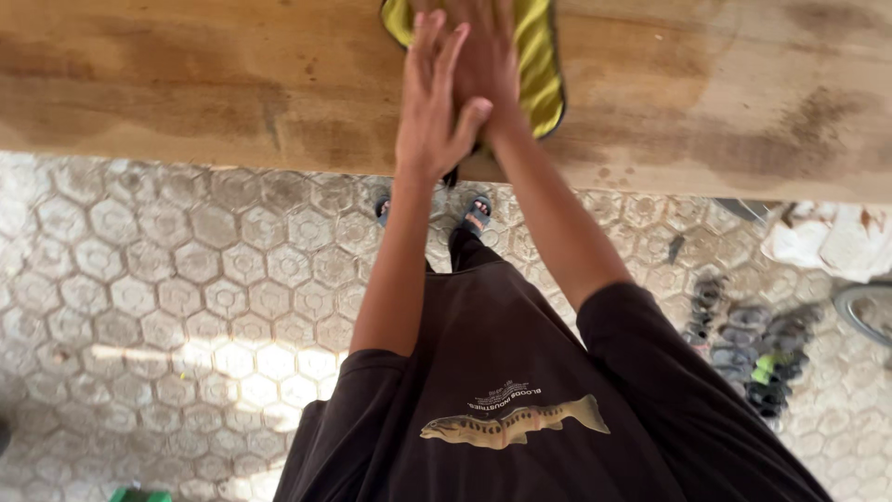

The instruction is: The person wipes a wooden surface with a yellow cloth, then picks up a pair of sneakers and wipes them with the same cloth.

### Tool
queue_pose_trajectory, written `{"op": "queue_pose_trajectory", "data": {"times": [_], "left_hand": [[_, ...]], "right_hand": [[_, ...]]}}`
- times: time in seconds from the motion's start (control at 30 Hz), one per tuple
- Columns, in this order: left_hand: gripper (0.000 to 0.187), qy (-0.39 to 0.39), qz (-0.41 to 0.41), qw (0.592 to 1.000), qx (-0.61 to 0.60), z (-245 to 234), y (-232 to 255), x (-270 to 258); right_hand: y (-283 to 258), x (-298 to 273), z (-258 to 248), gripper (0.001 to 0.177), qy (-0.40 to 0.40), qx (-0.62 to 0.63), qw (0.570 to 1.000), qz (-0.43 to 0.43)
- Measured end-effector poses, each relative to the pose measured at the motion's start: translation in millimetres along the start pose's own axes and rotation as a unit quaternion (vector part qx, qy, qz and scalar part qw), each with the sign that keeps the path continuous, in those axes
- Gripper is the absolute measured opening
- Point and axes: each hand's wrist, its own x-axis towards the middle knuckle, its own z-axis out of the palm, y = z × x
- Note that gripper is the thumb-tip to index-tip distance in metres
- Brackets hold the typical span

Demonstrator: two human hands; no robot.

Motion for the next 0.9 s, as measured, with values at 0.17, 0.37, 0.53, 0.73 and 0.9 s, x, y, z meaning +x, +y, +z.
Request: {"op": "queue_pose_trajectory", "data": {"times": [0.17,0.37,0.53,0.73,0.9], "left_hand": [[0.023,0.016,-0.008,0.996,0.093,0.9,-2.1,-15.9],[0.023,-0.039,-0.046,0.995,0.082,-8.2,28.6,-23.1],[0.03,-0.093,-0.037,0.989,0.111,-14.6,46.6,-16.4],[0.051,-0.17,-0.05,0.973,0.147,-23.3,52.7,-7.4],[0.062,-0.182,-0.056,0.97,0.15,-20.6,49.5,-5.5]], "right_hand": [[20.9,-97.7,-44.6,0.047,0.016,0.071,0.997,0.009],[132.5,-159.1,-72.6,0.028,0.129,0.046,0.985,0.106],[99.2,-185.7,-77.6,0.049,0.031,0.014,0.969,0.243],[92.0,-146.6,-108.5,0.072,-0.128,-0.03,0.942,0.31],[135.3,-66.6,-113.7,0.075,-0.122,-0.056,0.933,0.334]]}}
